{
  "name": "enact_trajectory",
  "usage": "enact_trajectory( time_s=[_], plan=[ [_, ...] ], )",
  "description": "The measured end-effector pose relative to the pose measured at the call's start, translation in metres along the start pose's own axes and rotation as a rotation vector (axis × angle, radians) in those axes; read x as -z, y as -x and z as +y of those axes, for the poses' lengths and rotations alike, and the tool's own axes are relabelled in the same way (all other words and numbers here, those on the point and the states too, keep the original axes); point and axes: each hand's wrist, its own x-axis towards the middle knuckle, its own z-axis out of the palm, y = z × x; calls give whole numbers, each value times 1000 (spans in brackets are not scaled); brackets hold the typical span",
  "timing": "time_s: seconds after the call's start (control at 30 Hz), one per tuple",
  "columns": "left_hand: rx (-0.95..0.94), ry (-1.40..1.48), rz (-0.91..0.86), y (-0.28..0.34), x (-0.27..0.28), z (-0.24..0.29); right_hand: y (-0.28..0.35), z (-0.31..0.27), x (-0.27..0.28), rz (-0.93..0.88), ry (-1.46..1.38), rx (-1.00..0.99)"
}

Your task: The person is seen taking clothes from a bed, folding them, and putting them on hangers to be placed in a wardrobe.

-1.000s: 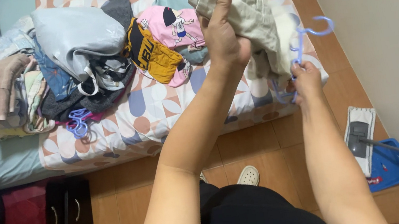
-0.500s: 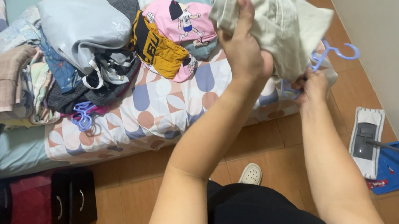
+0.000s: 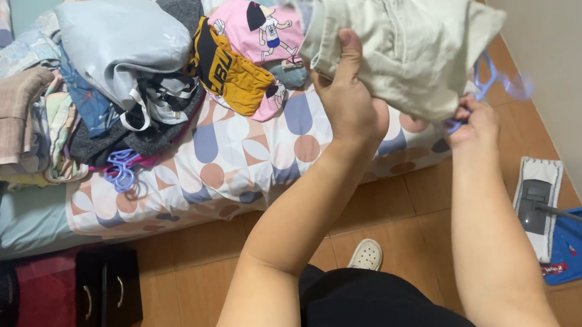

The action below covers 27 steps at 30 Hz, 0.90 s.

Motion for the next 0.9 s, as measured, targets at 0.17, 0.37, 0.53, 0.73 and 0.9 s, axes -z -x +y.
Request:
enact_trajectory(
  time_s=[0.17, 0.37, 0.53, 0.73, 0.9],
  plan=[
    [-101, 13, 78, -9, 17, -3, 76, -15, -65, 156, -75, 237],
    [77, 39, -5, -26, 32, -24, 38, 23, -28, -174, 773, 463],
    [238, 163, -266, -29, -8, -12, 96, 10, -86, -66, 287, -61],
    [215, 89, -302, -32, -14, -18, 129, -17, -128, -146, 288, 99],
    [172, 78, -224, -41, -9, -26, 91, 1, -86, -48, 240, 171]
  ],
)
